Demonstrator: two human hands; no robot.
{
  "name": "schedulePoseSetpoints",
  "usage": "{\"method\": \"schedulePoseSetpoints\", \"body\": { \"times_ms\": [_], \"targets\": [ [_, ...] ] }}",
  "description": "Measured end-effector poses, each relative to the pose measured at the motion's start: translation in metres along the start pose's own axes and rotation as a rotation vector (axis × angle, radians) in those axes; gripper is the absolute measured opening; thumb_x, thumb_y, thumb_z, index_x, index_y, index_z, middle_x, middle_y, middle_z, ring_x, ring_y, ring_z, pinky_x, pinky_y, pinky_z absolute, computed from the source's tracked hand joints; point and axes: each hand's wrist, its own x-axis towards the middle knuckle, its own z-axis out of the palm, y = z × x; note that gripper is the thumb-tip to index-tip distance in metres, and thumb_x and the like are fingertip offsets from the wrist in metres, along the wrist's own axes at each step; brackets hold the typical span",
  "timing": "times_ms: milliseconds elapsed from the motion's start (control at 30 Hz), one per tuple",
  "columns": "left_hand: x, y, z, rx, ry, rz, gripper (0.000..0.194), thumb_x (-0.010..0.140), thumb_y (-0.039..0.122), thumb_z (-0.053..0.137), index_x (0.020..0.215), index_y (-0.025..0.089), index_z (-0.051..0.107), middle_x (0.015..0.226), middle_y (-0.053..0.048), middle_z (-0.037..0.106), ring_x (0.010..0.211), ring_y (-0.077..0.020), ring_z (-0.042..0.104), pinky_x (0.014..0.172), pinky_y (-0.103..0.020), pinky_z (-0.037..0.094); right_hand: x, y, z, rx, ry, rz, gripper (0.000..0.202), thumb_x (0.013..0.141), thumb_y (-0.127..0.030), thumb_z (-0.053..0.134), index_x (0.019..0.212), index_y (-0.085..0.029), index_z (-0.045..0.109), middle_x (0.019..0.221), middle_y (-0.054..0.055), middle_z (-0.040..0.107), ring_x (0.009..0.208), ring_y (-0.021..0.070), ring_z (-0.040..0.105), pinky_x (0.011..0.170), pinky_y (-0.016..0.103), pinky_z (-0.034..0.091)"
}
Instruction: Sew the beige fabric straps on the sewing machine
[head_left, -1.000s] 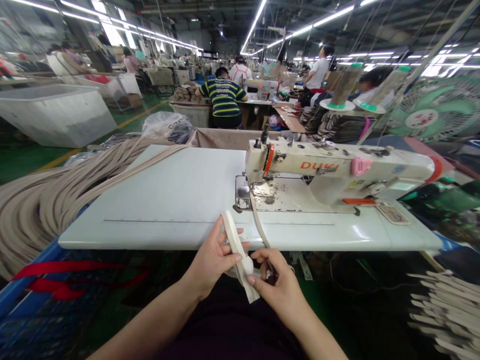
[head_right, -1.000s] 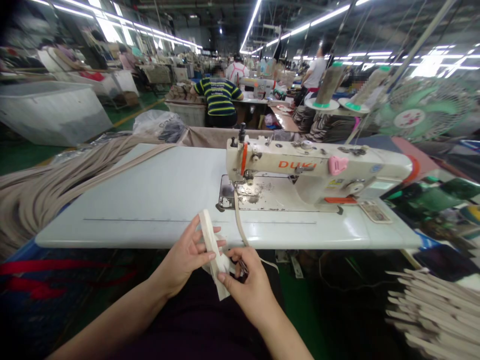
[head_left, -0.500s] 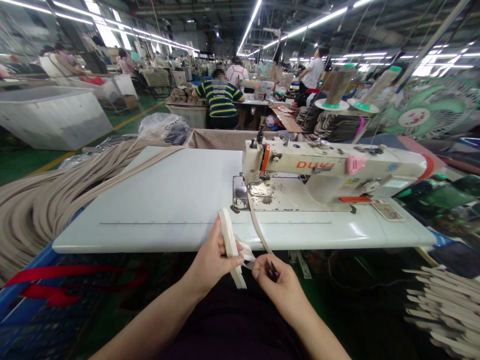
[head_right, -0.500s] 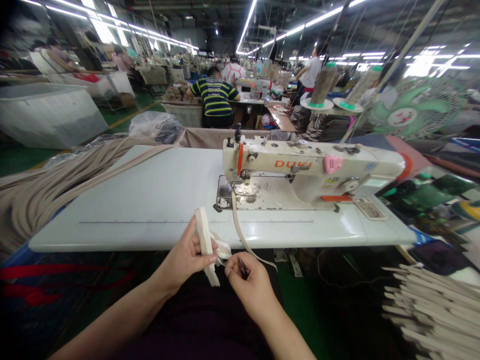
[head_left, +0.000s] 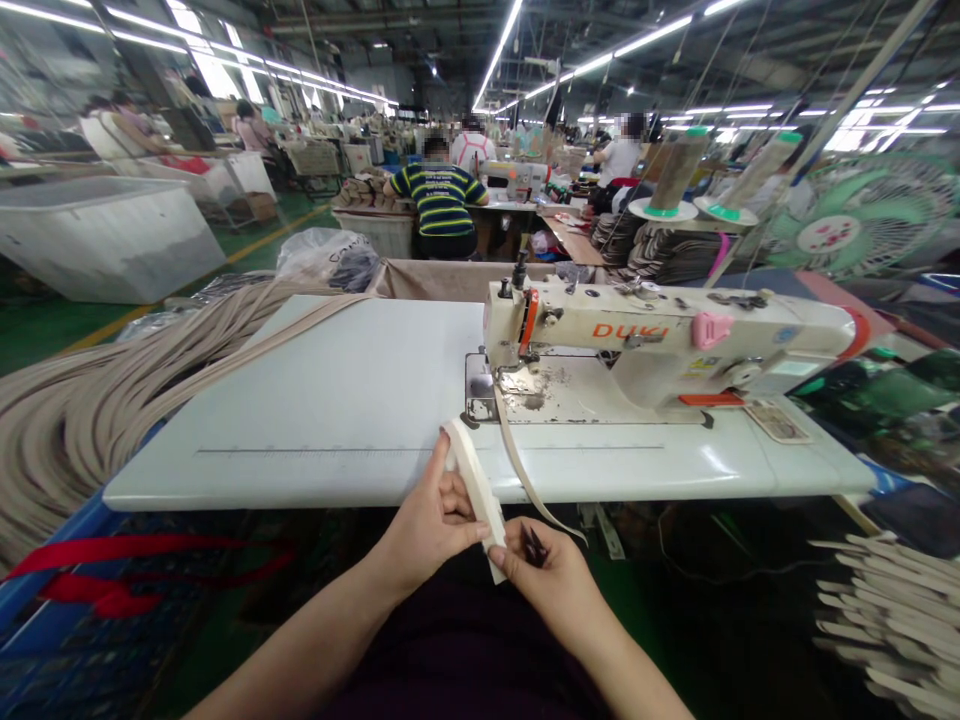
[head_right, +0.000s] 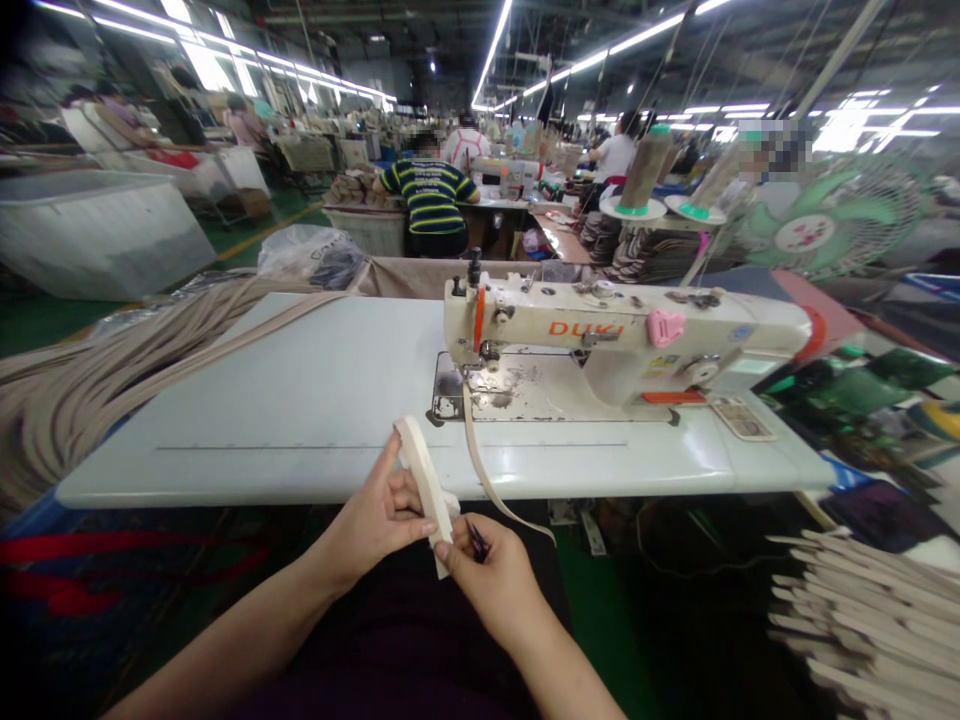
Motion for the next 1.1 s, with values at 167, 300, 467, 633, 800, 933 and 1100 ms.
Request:
{"method": "schedulePoseSetpoints", "body": {
  "times_ms": [167, 300, 467, 633, 800, 933, 1100],
  "targets": [
    [0.001, 0.002, -0.001, -0.028, 0.013, 0.021, 0.136, 0.07, 0.025, 0.09, 0.161, 0.027, -0.012, 0.095, -0.005, 0.069, 0.091, -0.0273, 0.072, 0.085, -0.043, 0.057, -0.002, -0.006, -0.005, -0.056, 0.006, -0.052, 0.045, 0.083, -0.063, 0.073, 0.081, -0.02, 0.061, 0.071, -0.003, 0.048, 0.068, 0.0135, 0.043, 0.065, 0.028, 0.034],
    [0.0, 0.005, -0.001, -0.101, 0.05, 0.041, 0.135, 0.071, 0.025, 0.09, 0.161, 0.031, -0.01, 0.098, -0.006, 0.07, 0.093, -0.0288, 0.072, 0.084, -0.043, 0.057, -0.007, -0.008, -0.01, -0.092, -0.008, -0.045, 0.05, 0.094, -0.068, 0.056, 0.09, -0.02, 0.063, 0.074, -0.001, 0.054, 0.068, 0.0148, 0.047, 0.064, 0.029, 0.035],
    [-0.002, 0.007, -0.004, -0.141, 0.067, 0.019, 0.135, 0.07, 0.025, 0.092, 0.161, 0.034, -0.007, 0.099, -0.005, 0.069, 0.095, -0.0294, 0.072, 0.087, -0.046, 0.058, -0.012, -0.004, -0.009, 0.026, -0.025, 0.031, 0.056, 0.095, -0.072, 0.051, 0.076, -0.019, 0.059, 0.066, -0.001, 0.051, 0.061, 0.0124, 0.041, 0.058, 0.028, 0.029],
    [-0.003, 0.007, -0.004, -0.159, 0.041, 0.007, 0.134, 0.071, 0.025, 0.091, 0.161, 0.036, -0.007, 0.105, -0.008, 0.069, 0.098, -0.0305, 0.072, 0.089, -0.049, 0.058, -0.014, -0.003, -0.001, 0.216, -0.075, 0.132, 0.055, 0.089, -0.074, 0.06, 0.08, -0.02, 0.054, 0.061, -0.006, 0.043, 0.052, 0.0081, 0.029, 0.051, 0.026, 0.016],
    [-0.004, 0.007, -0.003, -0.146, 0.055, 0.003, 0.134, 0.07, 0.024, 0.091, 0.16, 0.036, -0.008, 0.108, -0.009, 0.068, 0.1, -0.0316, 0.072, 0.088, -0.049, 0.058, -0.014, -0.002, 0.002, 0.355, -0.078, 0.226, 0.057, 0.08, -0.074, 0.071, 0.086, -0.022, 0.048, 0.061, -0.009, 0.037, 0.05, 0.0055, 0.022, 0.05, 0.024, 0.007],
    [-0.004, 0.008, -0.002, -0.151, 0.065, -0.006, 0.137, 0.069, 0.024, 0.092, 0.16, 0.035, -0.01, 0.108, -0.009, 0.068, 0.099, -0.0317, 0.072, 0.087, -0.048, 0.059, -0.012, -0.003, 0.002, 0.376, -0.063, 0.227, 0.059, 0.078, -0.074, 0.074, 0.085, -0.022, 0.048, 0.06, -0.01, 0.033, 0.05, 0.0051, 0.019, 0.049, 0.024, 0.006],
    [-0.003, 0.004, -0.002, -0.15, 0.038, 0.021, 0.134, 0.071, 0.023, 0.09, 0.16, 0.037, -0.008, 0.108, -0.008, 0.069, 0.099, -0.0296, 0.072, 0.087, -0.044, 0.059, -0.011, -0.004, 0.003, 0.369, -0.077, 0.234, 0.058, 0.079, -0.074, 0.072, 0.089, -0.021, 0.051, 0.059, -0.01, 0.033, 0.049, 0.0049, 0.018, 0.049, 0.024, 0.005]
  ]
}}
